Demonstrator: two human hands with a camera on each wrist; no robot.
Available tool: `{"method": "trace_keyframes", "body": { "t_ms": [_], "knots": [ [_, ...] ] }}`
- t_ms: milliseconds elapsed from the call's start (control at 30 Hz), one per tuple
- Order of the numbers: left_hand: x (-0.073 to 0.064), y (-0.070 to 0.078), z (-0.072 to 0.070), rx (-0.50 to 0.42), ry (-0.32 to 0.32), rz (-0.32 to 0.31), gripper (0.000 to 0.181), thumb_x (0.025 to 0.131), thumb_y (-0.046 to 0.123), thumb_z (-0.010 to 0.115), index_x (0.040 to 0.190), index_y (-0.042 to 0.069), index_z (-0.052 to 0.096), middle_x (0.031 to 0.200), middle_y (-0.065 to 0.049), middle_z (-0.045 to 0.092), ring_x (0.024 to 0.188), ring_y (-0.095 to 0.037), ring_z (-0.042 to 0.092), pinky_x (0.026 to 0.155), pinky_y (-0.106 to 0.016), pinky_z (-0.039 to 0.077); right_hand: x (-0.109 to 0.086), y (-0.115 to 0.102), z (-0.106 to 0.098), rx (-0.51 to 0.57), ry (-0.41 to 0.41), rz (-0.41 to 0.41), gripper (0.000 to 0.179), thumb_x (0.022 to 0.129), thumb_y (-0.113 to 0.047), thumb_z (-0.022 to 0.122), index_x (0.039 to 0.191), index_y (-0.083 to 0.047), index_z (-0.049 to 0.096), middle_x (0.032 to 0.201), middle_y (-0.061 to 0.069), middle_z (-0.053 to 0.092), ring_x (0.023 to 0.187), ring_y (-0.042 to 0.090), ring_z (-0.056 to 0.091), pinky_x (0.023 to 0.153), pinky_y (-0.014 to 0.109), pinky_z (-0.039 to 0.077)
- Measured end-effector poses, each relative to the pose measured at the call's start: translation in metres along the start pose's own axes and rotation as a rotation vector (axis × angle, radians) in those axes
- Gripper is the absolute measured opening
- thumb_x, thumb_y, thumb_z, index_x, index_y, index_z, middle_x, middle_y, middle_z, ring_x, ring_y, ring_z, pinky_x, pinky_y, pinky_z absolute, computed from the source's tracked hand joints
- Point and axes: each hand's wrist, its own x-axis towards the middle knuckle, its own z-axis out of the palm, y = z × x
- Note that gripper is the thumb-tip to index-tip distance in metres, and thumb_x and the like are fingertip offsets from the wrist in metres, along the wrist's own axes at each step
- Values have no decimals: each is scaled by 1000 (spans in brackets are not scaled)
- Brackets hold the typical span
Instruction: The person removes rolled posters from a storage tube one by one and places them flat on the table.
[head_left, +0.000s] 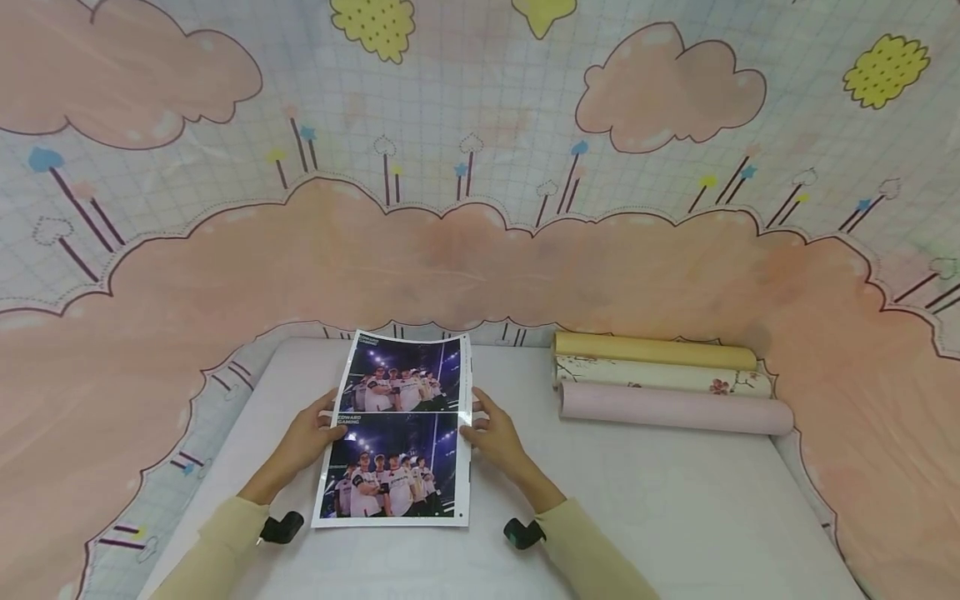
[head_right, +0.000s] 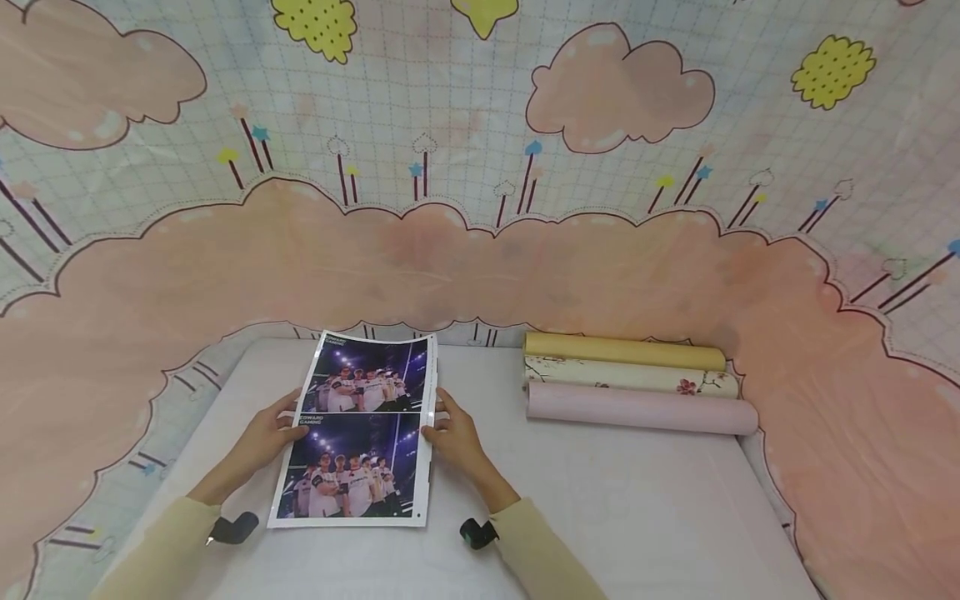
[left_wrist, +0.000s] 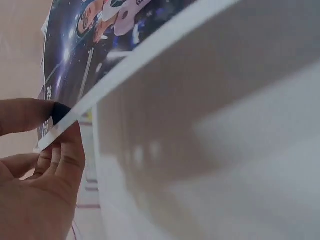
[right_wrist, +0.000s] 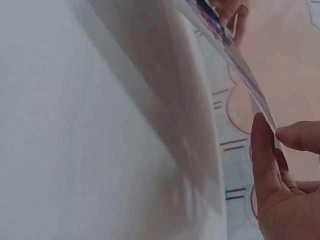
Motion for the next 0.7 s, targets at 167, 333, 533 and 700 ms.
{"method": "trace_keyframes", "body": {
  "t_ms": [167,333,533,700],
  "knots": [
    [6,-16,-16,-40,-7,-25,74,92,4,60,153,-4,20,137,-30,42,93,-14,62,75,-25,53,12,1,17,-6,-26,26,74,88,1,65,153,-4,30,125,20,56,85,15,67,71,30,60],
    [10,-30,-25,14,29,-43,79,90,4,62,154,-3,18,136,-32,45,100,-22,63,76,-24,51,25,5,33,-53,-21,27,73,86,3,66,151,-1,33,121,21,60,75,11,60,69,29,60],
    [17,-39,-33,91,62,-74,71,90,7,62,151,-7,26,135,-33,48,112,-40,60,90,-42,52,39,4,46,-141,23,48,69,85,-3,68,148,-2,38,121,18,61,81,12,59,69,24,54],
    [25,-43,-44,110,54,-79,67,91,6,59,149,-7,29,139,-35,46,117,-46,56,98,-54,48,48,3,53,-194,27,76,70,83,-4,70,146,-1,41,119,15,63,93,20,65,81,31,57]
  ]
}}
